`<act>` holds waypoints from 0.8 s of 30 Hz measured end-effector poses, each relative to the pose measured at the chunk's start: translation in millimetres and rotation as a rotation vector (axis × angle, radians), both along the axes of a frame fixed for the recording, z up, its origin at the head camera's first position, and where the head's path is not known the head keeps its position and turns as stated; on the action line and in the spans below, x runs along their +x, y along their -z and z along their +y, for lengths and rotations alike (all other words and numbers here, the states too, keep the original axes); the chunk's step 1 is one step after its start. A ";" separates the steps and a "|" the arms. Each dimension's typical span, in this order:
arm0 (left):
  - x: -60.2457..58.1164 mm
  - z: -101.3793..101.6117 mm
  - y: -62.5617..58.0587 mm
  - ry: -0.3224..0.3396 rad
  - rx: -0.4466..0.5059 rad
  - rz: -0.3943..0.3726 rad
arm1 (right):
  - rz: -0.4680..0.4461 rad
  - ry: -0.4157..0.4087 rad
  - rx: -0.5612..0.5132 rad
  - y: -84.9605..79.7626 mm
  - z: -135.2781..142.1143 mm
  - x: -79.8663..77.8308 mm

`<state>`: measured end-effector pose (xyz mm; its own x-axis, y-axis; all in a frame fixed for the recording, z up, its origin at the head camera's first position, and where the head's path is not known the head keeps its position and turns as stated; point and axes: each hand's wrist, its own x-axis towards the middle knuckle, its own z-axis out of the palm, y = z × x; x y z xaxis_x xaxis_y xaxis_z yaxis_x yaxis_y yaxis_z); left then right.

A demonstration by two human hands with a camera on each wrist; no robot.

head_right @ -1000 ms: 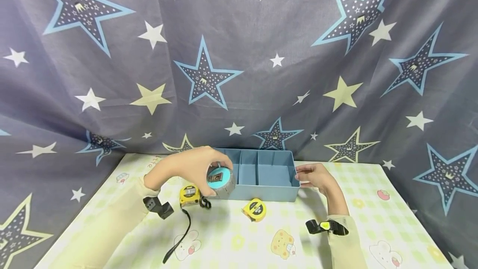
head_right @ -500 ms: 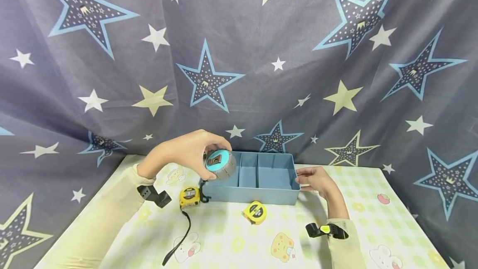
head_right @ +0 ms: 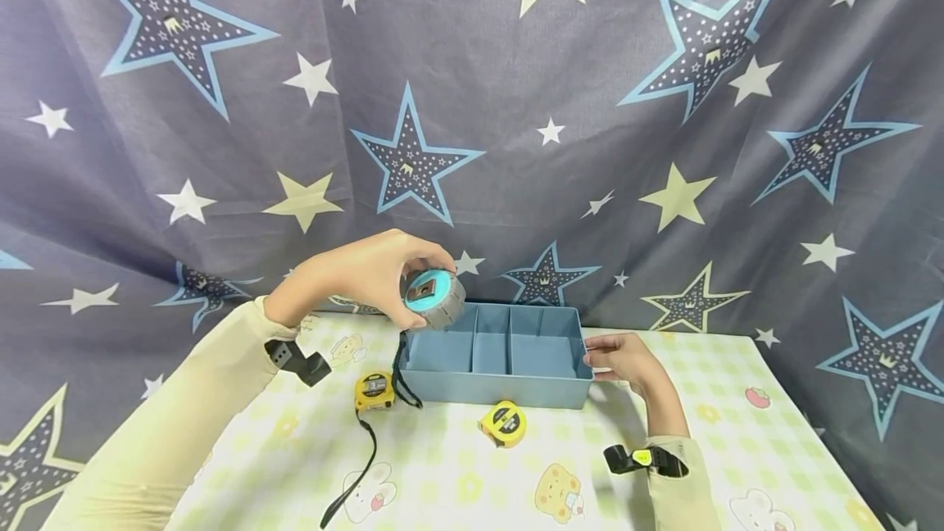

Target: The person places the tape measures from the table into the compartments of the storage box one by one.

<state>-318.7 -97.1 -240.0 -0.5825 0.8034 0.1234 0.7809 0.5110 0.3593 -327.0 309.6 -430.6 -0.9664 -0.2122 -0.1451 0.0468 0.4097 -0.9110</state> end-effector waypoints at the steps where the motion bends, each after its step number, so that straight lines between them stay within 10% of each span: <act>1: -0.9 0.4 -2.5 0.001 -0.006 0.008 | 0.001 0.000 0.000 -0.3 -0.1 0.1; 14: -12.1 5.4 -29.1 -0.047 -0.032 0.088 | 0.003 0.002 0.004 0.4 -0.6 0.4; 24: -23.2 4.1 -25.6 -0.085 -0.006 0.075 | 0.004 0.010 0.013 1.1 -1.2 1.3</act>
